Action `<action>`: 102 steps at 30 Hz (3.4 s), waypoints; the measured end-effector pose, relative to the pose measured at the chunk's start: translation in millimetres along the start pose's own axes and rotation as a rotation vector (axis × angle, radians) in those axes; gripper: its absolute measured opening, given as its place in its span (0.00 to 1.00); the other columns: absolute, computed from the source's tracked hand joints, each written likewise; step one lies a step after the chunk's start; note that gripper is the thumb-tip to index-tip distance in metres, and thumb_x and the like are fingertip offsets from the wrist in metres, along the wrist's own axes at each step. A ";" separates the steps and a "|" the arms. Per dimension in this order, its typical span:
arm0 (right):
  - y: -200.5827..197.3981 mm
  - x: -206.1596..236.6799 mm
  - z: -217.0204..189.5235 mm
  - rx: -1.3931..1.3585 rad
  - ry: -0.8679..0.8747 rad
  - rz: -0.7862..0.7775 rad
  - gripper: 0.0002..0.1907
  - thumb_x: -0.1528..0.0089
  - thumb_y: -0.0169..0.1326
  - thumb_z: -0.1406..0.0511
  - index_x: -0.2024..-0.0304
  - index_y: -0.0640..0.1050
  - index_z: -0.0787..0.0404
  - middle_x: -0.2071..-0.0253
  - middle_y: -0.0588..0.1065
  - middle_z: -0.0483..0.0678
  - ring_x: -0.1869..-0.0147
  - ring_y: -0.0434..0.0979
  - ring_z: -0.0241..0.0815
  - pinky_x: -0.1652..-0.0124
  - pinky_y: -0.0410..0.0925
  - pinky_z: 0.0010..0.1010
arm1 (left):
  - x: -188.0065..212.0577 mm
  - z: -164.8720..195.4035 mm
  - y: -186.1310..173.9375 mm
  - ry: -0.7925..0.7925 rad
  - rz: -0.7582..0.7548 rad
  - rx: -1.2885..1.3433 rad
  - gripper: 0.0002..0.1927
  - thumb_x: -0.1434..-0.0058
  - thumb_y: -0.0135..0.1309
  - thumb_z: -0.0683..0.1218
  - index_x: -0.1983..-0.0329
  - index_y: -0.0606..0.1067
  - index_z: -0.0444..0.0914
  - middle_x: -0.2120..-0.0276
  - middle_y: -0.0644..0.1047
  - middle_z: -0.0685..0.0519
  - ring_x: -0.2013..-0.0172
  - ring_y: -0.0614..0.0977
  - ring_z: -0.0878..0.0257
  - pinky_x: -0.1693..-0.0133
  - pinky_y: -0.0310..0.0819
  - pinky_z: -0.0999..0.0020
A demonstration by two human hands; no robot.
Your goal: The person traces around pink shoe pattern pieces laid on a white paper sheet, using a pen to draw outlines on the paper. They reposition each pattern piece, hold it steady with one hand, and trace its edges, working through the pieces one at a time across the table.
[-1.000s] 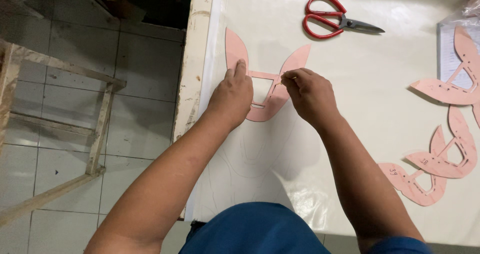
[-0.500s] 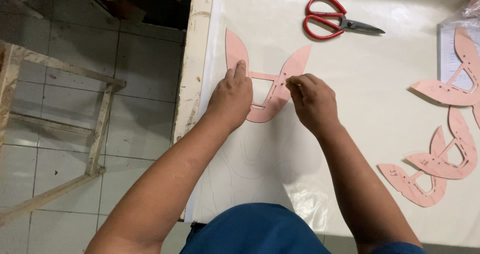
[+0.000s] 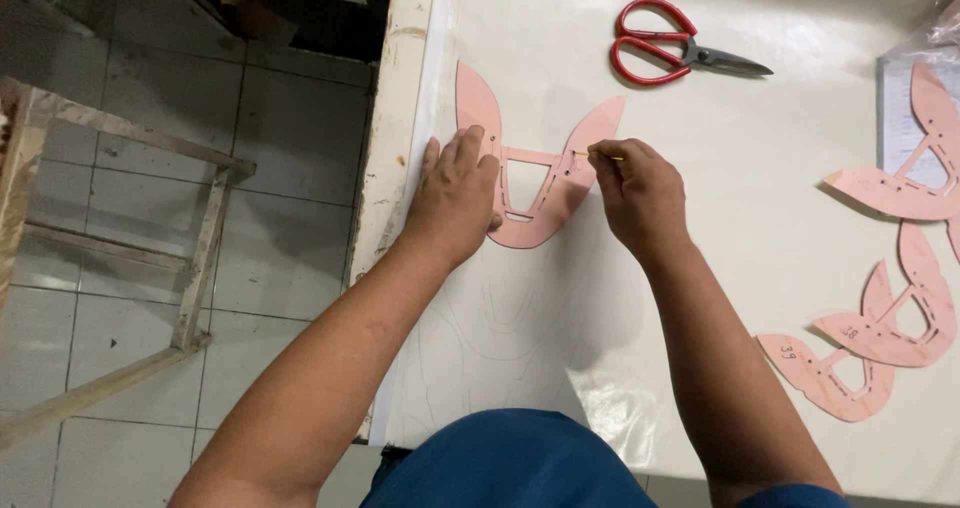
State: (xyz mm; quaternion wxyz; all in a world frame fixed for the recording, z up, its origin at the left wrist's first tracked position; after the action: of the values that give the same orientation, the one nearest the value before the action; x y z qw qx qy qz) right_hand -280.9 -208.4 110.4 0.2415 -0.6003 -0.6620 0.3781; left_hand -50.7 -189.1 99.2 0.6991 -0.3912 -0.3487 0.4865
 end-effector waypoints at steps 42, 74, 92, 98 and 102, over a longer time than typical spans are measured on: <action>30.9 -28.2 -39.1 -0.288 -0.082 -0.056 0.06 0.28 0.50 0.68 0.53 0.78 0.63 0.55 0.80 0.50 0.53 0.81 0.46 0.53 0.73 0.35 | 0.6 -16.1 14.9 -0.011 0.044 0.030 0.26 0.50 0.69 0.48 0.51 0.71 0.37 0.30 0.61 0.45 0.29 0.61 0.51 0.32 0.48 0.38; -14.4 163.4 -47.7 -1.283 0.408 -0.423 0.21 0.27 0.49 0.59 0.39 0.80 0.65 0.70 0.75 0.42 0.72 0.69 0.24 0.72 0.63 0.17 | 140.3 64.8 35.4 0.032 -0.033 0.777 0.57 0.51 0.67 0.62 0.28 0.51 0.34 0.33 0.60 0.39 0.33 0.64 0.48 0.38 0.56 0.46; -31.4 -82.7 112.3 0.273 0.236 0.032 0.20 0.36 0.63 0.57 0.40 0.78 0.42 0.39 0.69 0.46 0.48 0.78 0.48 0.51 0.70 0.40 | -53.6 -9.7 20.0 -0.410 0.434 0.759 0.41 0.40 0.61 0.44 0.27 0.55 0.37 0.49 0.77 0.44 0.51 0.80 0.56 0.49 0.74 0.67; -69.7 -57.4 159.1 0.338 0.278 0.198 0.14 0.32 0.61 0.61 0.43 0.83 0.49 0.49 0.73 0.47 0.54 0.78 0.47 0.54 0.71 0.39 | -62.7 -25.9 -8.1 -0.117 0.158 0.047 0.38 0.43 0.65 0.56 0.30 0.67 0.49 0.27 0.56 0.49 0.28 0.52 0.49 0.34 0.41 0.35; -62.7 -51.0 145.4 0.352 0.134 0.404 0.16 0.32 0.59 0.66 0.42 0.80 0.61 0.43 0.70 0.54 0.51 0.78 0.49 0.55 0.72 0.38 | -70.3 -39.8 -12.9 -0.001 0.004 -0.028 0.36 0.44 0.61 0.61 0.32 0.68 0.53 0.24 0.53 0.56 0.24 0.42 0.50 0.33 0.24 0.33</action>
State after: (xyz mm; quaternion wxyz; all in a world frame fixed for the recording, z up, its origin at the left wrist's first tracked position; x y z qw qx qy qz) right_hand -423.5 -288.5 79.9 0.3050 -0.6928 -0.4355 0.4871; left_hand -30.8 -267.3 85.2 0.6923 -0.4013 -0.3551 0.4834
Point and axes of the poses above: each hand's wrist, its own x-axis away from the middle knuckle, its own y-axis out of the palm, z = x × y, the point moved 1 cm from there along -x, towards the middle knuckle
